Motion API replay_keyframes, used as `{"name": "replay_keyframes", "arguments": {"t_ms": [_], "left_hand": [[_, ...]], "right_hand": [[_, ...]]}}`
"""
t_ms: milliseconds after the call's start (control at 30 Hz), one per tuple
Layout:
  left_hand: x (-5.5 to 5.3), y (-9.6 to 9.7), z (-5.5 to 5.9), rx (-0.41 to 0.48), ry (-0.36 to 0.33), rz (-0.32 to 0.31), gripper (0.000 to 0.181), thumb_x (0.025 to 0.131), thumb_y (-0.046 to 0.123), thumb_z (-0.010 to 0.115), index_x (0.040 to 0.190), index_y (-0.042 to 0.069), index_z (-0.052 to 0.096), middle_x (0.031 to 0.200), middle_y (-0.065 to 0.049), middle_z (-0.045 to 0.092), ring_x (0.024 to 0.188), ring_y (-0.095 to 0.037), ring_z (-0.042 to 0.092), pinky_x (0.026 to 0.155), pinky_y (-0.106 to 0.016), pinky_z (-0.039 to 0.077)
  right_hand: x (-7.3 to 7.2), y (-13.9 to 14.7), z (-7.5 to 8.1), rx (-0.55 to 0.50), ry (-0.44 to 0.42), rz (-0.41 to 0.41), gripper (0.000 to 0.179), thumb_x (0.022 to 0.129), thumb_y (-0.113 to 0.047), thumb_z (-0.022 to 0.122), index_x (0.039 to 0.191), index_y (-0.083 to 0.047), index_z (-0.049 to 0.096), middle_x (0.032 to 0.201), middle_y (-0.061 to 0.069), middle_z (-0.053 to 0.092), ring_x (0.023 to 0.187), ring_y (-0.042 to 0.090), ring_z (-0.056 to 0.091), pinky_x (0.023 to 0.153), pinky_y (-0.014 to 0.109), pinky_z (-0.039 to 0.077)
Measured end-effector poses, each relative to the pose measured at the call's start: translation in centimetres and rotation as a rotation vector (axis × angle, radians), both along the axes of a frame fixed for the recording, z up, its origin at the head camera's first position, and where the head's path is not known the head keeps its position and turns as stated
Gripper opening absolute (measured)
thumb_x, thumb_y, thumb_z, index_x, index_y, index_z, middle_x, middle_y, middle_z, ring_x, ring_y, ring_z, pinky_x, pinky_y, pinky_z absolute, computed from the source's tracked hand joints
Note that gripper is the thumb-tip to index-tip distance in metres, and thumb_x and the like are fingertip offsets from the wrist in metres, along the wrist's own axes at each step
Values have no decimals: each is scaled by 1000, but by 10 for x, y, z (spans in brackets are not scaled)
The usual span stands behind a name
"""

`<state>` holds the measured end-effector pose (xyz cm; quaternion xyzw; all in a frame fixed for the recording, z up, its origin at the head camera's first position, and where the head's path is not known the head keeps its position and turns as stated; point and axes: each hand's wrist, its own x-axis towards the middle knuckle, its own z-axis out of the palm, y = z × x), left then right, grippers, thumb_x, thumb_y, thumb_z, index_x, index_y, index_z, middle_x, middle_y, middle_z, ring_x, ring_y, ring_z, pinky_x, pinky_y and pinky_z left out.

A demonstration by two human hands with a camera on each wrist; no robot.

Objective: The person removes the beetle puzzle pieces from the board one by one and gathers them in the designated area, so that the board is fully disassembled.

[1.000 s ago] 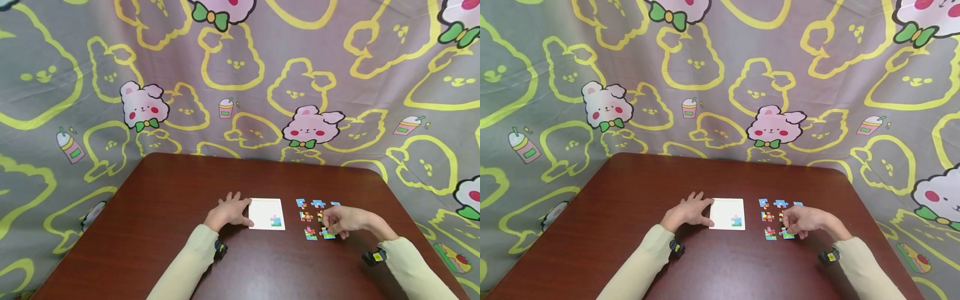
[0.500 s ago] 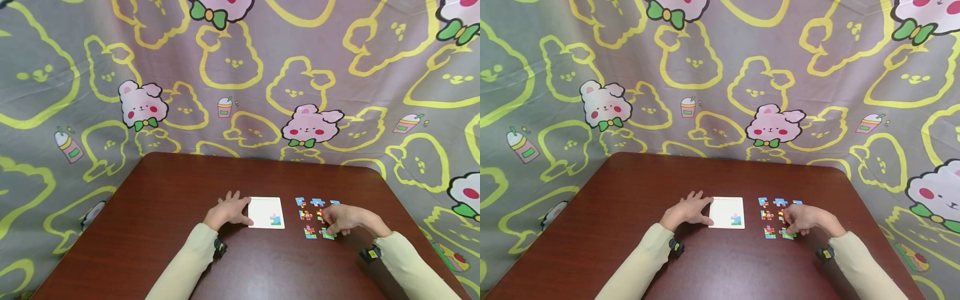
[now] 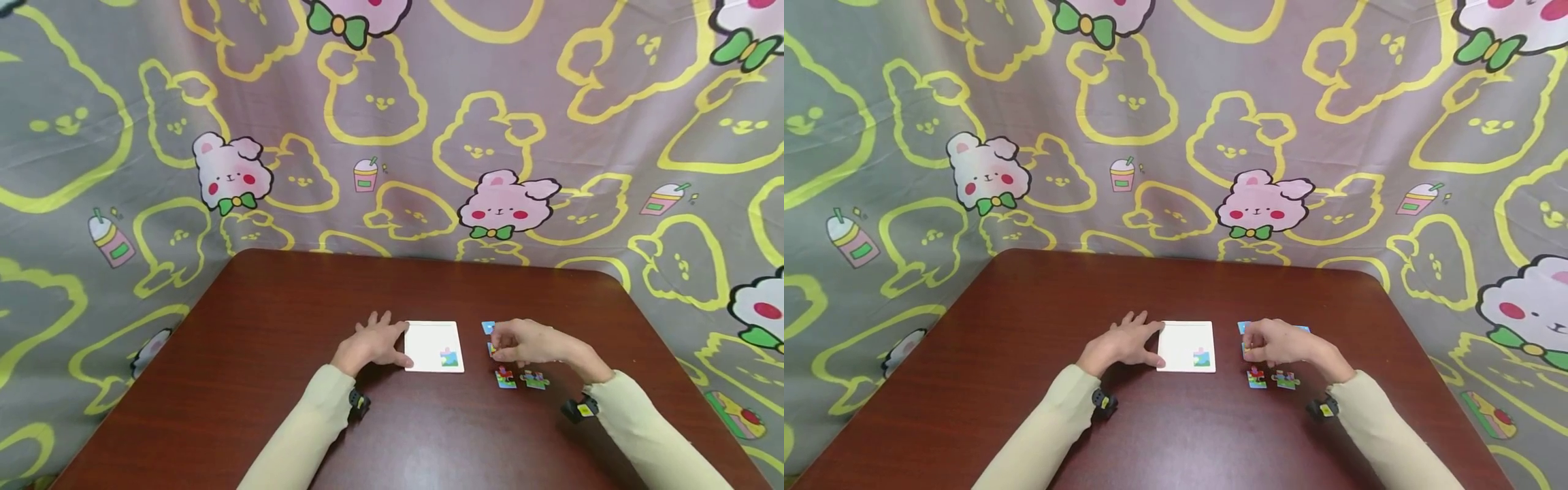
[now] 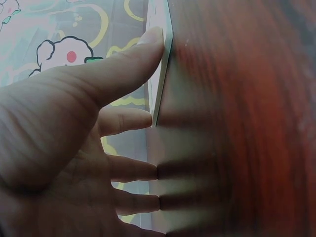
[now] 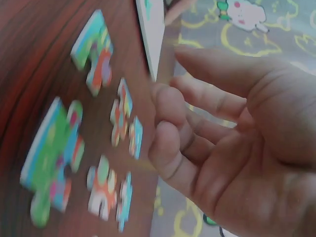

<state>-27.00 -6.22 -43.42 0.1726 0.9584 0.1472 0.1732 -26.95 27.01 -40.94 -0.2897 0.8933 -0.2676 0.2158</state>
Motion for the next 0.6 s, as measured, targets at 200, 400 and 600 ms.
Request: {"name": "replay_keyframes", "arguments": {"t_ms": [200, 400, 600], "left_hand": [[1, 0, 1, -2, 0, 2, 82, 86, 53, 70, 154, 24, 35, 163, -18, 18, 151, -45, 10, 115, -68, 19], [2, 0, 1, 3, 0, -1, 81, 86, 52, 70, 153, 23, 35, 163, -18, 18, 151, -45, 10, 115, -69, 18], [2, 0, 2, 7, -5, 8, 81, 85, 52, 71, 153, 23, 36, 163, -18, 18, 151, -45, 9, 115, -68, 17]], "right_hand": [[-1, -28, -3, 15, 55, 11, 25, 93, -24, 68, 109, -7, 62, 80, -1, 63, 55, 18, 62, 56, 25, 50], [-1, -53, -11, 39, 109, 52, 27, 92, -23, 69, 113, -8, 63, 77, -4, 62, 58, 7, 54, 55, 23, 45], [-1, -69, -20, 73, 105, 66, 29, 89, -22, 73, 112, -8, 62, 71, -6, 60, 58, 4, 48, 54, 20, 40]]}}
